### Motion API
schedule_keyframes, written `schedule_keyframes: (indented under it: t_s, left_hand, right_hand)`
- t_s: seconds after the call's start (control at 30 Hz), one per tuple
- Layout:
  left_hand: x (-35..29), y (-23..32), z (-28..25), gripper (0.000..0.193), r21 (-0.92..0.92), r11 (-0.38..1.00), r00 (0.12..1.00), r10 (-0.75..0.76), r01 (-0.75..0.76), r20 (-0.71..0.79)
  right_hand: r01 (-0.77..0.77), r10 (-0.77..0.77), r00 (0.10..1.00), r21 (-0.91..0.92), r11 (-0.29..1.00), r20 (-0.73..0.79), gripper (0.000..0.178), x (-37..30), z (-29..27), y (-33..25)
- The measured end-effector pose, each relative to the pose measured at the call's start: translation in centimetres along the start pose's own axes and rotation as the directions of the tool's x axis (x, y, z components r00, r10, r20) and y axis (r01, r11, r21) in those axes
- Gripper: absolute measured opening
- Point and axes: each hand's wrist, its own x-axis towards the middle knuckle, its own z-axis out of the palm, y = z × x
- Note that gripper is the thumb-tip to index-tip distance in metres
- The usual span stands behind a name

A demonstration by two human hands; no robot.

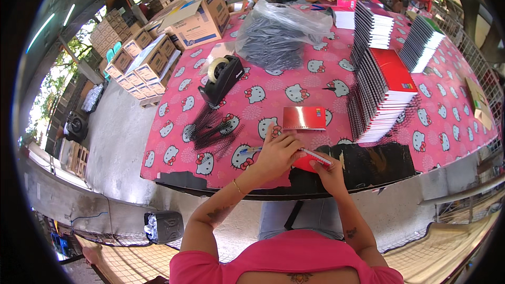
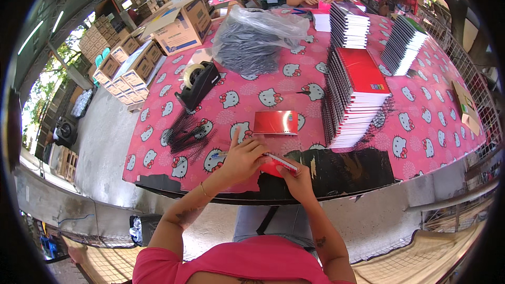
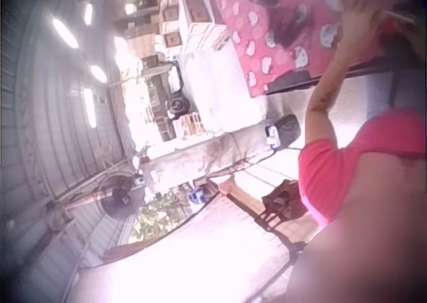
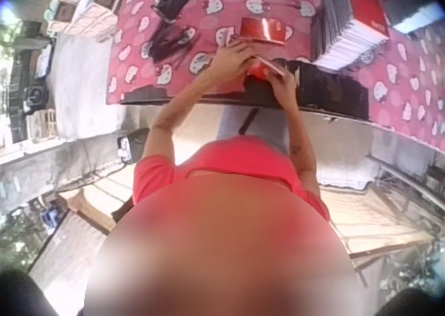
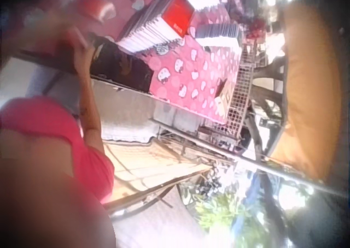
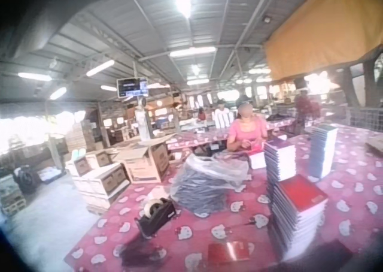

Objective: The person assembles spiral-bound notebooks by inserting a metal spiral into the punched holes of the pages and then using pliers to close the spiral ends. The person works at a table covered with a pink Hello Kitty tablecloth, stacking the finished notebooks.

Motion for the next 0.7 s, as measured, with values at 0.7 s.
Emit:
schedule_keyframes:
  t_s: [0.7]
  left_hand:
    - [-3.9, 3.9, 3.8, 0.072, -0.06, 0.998, 0.962, 0.014, -0.031, -0.273]
  right_hand:
    - [-0.041, 0.042, 0.999, -0.029, 0.999, 0.003, 0.026, -1.2, 0.5, -3.1]
